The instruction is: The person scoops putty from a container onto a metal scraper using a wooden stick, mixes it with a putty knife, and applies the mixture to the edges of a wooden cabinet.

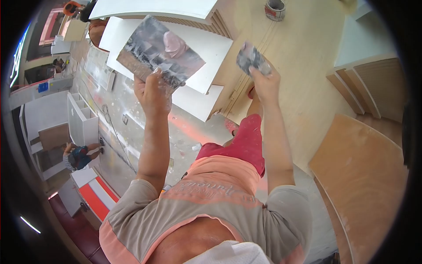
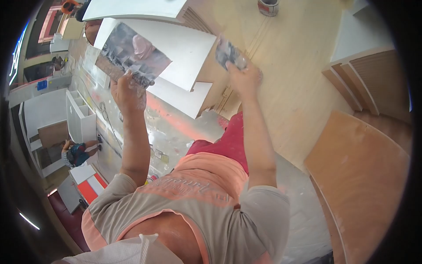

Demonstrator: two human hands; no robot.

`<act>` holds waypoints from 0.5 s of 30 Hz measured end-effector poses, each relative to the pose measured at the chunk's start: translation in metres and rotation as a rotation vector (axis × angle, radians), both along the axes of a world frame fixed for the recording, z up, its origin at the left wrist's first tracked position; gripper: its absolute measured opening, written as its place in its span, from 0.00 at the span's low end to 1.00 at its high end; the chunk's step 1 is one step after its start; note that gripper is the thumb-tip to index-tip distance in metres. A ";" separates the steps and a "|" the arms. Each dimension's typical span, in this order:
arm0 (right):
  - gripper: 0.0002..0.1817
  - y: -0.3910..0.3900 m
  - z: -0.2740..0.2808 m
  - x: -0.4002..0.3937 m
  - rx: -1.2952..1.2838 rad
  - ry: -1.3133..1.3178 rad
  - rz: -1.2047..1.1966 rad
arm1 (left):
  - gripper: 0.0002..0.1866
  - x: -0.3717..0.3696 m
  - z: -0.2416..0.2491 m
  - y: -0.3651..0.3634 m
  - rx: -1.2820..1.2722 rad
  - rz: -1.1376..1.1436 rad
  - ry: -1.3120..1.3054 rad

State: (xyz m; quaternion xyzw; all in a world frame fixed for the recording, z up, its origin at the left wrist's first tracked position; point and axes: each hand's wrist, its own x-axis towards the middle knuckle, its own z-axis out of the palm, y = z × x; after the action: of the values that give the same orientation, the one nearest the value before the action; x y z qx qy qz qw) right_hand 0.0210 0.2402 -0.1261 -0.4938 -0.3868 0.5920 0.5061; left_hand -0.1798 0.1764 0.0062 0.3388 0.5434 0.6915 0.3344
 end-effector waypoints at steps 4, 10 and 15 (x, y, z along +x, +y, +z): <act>0.20 0.035 -0.034 -0.046 0.008 -0.085 -0.213 | 0.19 0.002 0.006 -0.007 -0.079 0.001 0.001; 0.20 0.042 -0.013 -0.098 -0.004 -0.268 -0.282 | 0.16 -0.008 0.003 -0.030 -0.122 0.024 -0.099; 0.16 0.021 -0.010 -0.092 0.099 -0.440 -0.255 | 0.16 -0.007 0.005 -0.041 -0.094 0.007 -0.243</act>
State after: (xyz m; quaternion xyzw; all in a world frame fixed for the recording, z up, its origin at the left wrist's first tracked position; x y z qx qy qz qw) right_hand -0.0706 0.2615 -0.1362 -0.6303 -0.4506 0.3820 0.5039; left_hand -0.1872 0.1358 0.0112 0.2345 0.5318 0.7024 0.4108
